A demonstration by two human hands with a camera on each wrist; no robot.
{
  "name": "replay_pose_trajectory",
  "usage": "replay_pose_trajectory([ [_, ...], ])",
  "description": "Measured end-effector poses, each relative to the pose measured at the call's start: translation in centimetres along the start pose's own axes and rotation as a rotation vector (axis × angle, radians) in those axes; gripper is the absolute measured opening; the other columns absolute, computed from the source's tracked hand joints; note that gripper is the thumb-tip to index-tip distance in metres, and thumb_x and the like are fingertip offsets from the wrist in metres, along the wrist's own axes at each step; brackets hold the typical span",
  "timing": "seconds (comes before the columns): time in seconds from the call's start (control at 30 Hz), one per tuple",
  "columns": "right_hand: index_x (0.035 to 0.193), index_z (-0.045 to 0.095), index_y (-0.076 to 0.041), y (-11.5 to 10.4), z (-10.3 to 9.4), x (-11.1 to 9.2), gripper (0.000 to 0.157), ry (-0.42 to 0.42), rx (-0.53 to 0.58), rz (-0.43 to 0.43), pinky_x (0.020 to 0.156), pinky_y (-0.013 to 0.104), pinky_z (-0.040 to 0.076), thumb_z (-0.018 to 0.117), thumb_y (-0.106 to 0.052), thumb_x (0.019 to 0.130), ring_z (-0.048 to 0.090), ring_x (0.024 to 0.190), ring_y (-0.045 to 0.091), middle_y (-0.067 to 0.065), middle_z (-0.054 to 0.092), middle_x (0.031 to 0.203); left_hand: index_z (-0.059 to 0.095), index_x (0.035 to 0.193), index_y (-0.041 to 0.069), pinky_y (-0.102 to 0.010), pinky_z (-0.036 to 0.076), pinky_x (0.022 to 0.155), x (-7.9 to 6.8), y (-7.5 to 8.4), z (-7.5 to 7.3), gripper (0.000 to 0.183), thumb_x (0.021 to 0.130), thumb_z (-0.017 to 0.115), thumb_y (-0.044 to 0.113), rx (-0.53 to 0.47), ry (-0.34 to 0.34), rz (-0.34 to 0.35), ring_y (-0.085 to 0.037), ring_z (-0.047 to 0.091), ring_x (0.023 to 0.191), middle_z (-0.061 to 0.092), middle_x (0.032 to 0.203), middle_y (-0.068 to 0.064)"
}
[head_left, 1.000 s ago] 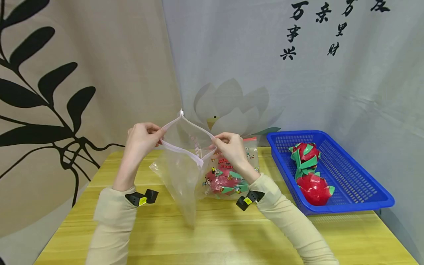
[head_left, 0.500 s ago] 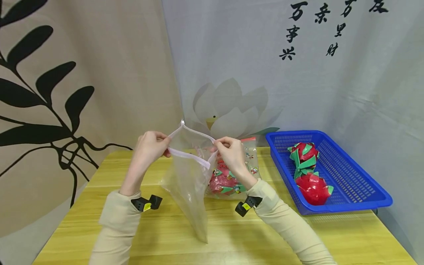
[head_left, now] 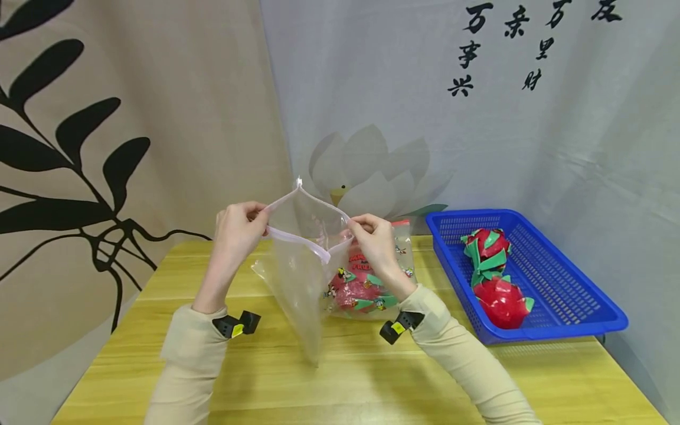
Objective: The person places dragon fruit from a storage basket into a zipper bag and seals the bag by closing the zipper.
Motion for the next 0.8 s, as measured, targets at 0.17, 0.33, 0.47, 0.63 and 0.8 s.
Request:
replay_pose_trajectory([
  [0.17,0.103,0.066,0.003,0.2,0.0,0.0,0.022,-0.063,0.012,0.020,0.058,0.029,0.056,0.057,-0.015,0.093,0.063,0.059,0.006,0.022,0.071,0.091,0.071,0.103,0.001,-0.020,0.036,0.048,0.7,0.5,0.4,0.026,0.093,0.057,0.019,-0.059,0.043,0.058,-0.007,0.051,0.055,0.069,0.075,-0.013],
  [0.33,0.110,0.061,0.007,0.5,0.1,0.0,0.028,-0.159,0.029,0.071,0.066,0.039,0.059,0.056,-0.016,0.095,0.066,0.060,0.009,0.023,0.071,0.091,0.071,0.102,0.000,-0.019,0.035,0.045,1.2,0.1,1.6,0.025,0.093,0.058,0.019,-0.129,-0.012,0.038,-0.006,0.050,0.052,0.064,0.067,-0.004],
  [0.47,0.116,0.058,0.006,-0.1,-0.7,-0.2,0.032,-0.237,-0.040,0.079,0.070,0.040,0.059,0.055,-0.019,0.096,0.070,0.069,0.017,0.026,0.069,0.099,0.070,0.104,0.000,-0.019,0.036,0.045,1.4,0.0,2.1,0.026,0.093,0.058,0.020,-0.161,-0.033,0.019,-0.007,0.050,0.053,0.061,0.066,-0.001],
  [0.63,0.121,0.058,-0.002,-1.7,-3.5,-0.6,0.034,-0.309,-0.316,0.003,0.076,0.037,0.058,0.054,-0.026,0.097,0.071,0.087,0.027,0.021,0.070,0.105,0.071,0.103,-0.001,-0.019,0.038,0.047,1.4,0.0,2.6,0.027,0.093,0.059,0.021,-0.187,-0.037,0.010,-0.008,0.053,0.054,0.062,0.065,0.000],
  [0.8,0.126,0.056,-0.007,-2.3,-8.2,-0.4,0.039,-0.330,-0.709,-0.030,0.086,0.043,0.053,0.054,-0.031,0.096,0.066,0.103,0.030,0.016,0.069,0.113,0.071,0.104,-0.002,-0.018,0.038,0.047,1.3,-0.3,3.1,0.027,0.092,0.059,0.020,-0.207,-0.049,-0.001,-0.008,0.054,0.055,0.062,0.066,-0.001],
])
Point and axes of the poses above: each hand's wrist, its own x-axis towards the middle knuckle, its own z-axis out of the palm, y = z × x, the point moved 8 cm from there along x, towards the middle knuckle
